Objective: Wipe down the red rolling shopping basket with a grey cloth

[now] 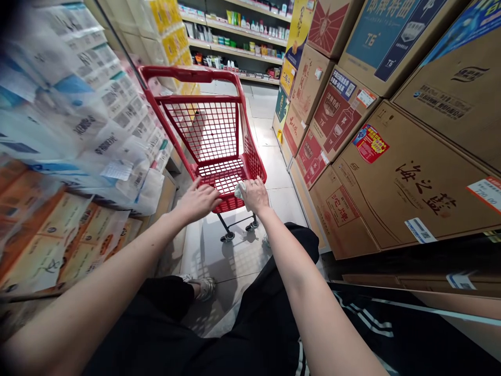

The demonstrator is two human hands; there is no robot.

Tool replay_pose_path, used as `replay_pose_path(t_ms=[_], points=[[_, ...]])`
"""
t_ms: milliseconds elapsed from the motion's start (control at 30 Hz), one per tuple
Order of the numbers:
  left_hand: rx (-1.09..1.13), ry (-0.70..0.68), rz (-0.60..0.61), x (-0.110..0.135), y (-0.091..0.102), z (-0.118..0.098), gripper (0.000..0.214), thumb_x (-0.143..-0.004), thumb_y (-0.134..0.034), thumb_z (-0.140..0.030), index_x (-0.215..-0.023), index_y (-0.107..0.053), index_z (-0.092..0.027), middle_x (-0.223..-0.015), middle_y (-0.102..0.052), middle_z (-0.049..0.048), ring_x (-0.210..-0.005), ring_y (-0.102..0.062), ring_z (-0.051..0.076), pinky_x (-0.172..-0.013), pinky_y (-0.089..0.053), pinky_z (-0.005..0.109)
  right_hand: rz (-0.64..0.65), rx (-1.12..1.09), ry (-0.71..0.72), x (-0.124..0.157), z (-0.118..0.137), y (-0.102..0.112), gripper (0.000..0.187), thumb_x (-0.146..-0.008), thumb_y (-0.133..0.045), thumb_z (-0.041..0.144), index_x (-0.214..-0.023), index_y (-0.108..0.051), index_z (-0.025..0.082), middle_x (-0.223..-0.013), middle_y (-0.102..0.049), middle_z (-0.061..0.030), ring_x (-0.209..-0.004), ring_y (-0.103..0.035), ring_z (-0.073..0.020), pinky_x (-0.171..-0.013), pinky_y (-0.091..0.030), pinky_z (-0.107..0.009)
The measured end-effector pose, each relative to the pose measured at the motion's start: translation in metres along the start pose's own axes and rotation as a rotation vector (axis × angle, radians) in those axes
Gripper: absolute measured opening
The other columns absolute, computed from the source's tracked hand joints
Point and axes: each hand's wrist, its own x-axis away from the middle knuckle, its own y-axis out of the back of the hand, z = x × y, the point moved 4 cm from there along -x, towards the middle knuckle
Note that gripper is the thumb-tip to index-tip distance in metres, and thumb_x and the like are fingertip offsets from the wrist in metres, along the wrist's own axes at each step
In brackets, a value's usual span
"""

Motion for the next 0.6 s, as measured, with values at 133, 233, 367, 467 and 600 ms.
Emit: replay_pose_path(t_ms=[133,233,367,467,600], points=[[-0.050,-0.015,-0.043,0.005,0.001,0.013,0.024,-0.092,-0.045,-0.029,-0.093,-0.067,-0.020,-0.095,-0.068,0.0102,-0.105,-0.059,0.026,-0.120,-0.019,0.055,-0.029,-0.001,-0.030,0.001,-0.004,-0.003,0.040,-0.105,-0.031,0.037,-0.105,-0.065,0.015,-0.101,-0.067,-0.0122,-0.106,-0.058,-0.0242,-0.117,-0.032,-0.048],[-0.064,-0.001,-0.049,0.000,-0.001,0.006,0.024,-0.088,-0.045,-0.020,-0.093,-0.069,-0.018,-0.090,-0.067,0.0130,-0.101,-0.059,0.028,-0.120,-0.018,0.058,-0.088,0.001,-0.073,0.008,0.004,-0.008,0.039,-0.104,-0.033,0.036,-0.115,-0.062,0.012,-0.112,-0.065,-0.0146,-0.115,-0.054,-0.0255,-0.120,-0.027,-0.052],[-0.055,-0.006,-0.028,-0.008,-0.003,-0.010,0.025,-0.086,-0.045,-0.019,-0.095,-0.068,-0.018,-0.094,-0.067,0.0129,-0.101,-0.058,0.029,-0.120,-0.016,0.059,-0.109,-0.004,-0.049,0.022,0.034,-0.021,0.036,-0.102,-0.040,0.027,-0.131,-0.054,0.011,-0.133,-0.057,-0.0168,-0.133,-0.042,-0.0278,-0.123,-0.018,-0.059],[-0.052,-0.014,-0.020,-0.010,-0.002,-0.015,0.024,-0.087,-0.044,-0.020,-0.097,-0.067,-0.019,-0.097,-0.066,0.0122,-0.102,-0.057,0.028,-0.121,-0.015,0.058,-0.056,-0.001,0.064,0.027,0.054,-0.028,0.037,-0.101,-0.039,0.020,-0.135,-0.051,0.012,-0.138,-0.054,-0.0163,-0.137,-0.040,-0.0267,-0.124,-0.016,-0.059],[-0.040,-0.066,-0.031,-0.007,0.000,-0.014,0.023,-0.089,-0.042,-0.020,-0.095,-0.064,-0.019,-0.095,-0.065,0.0105,-0.101,-0.057,0.027,-0.122,-0.015,0.055,0.040,0.000,0.198,0.025,0.035,-0.020,0.036,-0.101,-0.040,0.021,-0.133,-0.054,0.017,-0.134,-0.059,-0.0132,-0.130,-0.048,-0.0251,-0.124,-0.017,-0.059]])
